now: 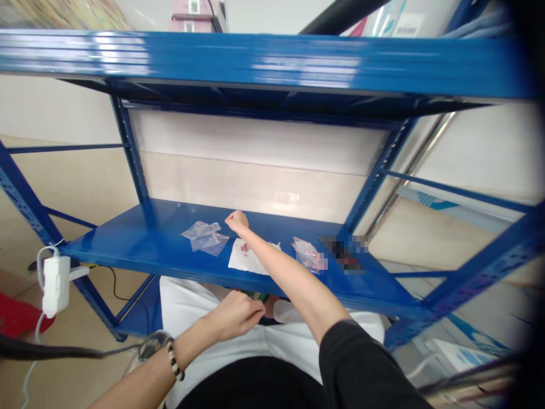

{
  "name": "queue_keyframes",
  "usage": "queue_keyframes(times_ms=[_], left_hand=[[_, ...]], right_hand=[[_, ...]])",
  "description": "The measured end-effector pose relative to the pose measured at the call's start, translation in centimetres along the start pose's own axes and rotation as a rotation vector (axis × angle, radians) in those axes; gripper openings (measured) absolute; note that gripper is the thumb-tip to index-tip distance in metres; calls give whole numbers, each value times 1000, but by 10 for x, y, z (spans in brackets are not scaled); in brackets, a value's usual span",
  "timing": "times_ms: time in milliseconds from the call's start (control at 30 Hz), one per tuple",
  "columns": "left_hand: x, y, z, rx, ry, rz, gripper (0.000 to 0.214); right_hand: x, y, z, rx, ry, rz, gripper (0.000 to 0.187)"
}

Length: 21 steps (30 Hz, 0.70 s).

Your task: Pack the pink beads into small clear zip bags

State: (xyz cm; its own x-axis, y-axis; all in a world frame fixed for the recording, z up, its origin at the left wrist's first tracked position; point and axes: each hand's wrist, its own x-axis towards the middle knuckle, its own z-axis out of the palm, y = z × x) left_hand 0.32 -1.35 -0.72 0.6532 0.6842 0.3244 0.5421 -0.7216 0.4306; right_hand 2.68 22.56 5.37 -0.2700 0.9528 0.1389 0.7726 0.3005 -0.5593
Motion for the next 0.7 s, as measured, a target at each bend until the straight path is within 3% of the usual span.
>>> queue_keyframes(times_ms=[167,333,433,567,700], left_hand=[[5,-2,0,177,-40,45,27],[8,-9,0,213,-49,44,23],[7,-11,-3,202,-34,16,22],[4,-10,-7,120,46,-58,23],[4,-8,-10,-170,199,-226,27]], right_hand=[[0,0,6,124,31,88,19],[1,-7,30,249,36,118,12],[2,-8,31,324,52,112,5],[-4,0,1,406,139,45,7],[-39,13,-47,472,207,-92,9]])
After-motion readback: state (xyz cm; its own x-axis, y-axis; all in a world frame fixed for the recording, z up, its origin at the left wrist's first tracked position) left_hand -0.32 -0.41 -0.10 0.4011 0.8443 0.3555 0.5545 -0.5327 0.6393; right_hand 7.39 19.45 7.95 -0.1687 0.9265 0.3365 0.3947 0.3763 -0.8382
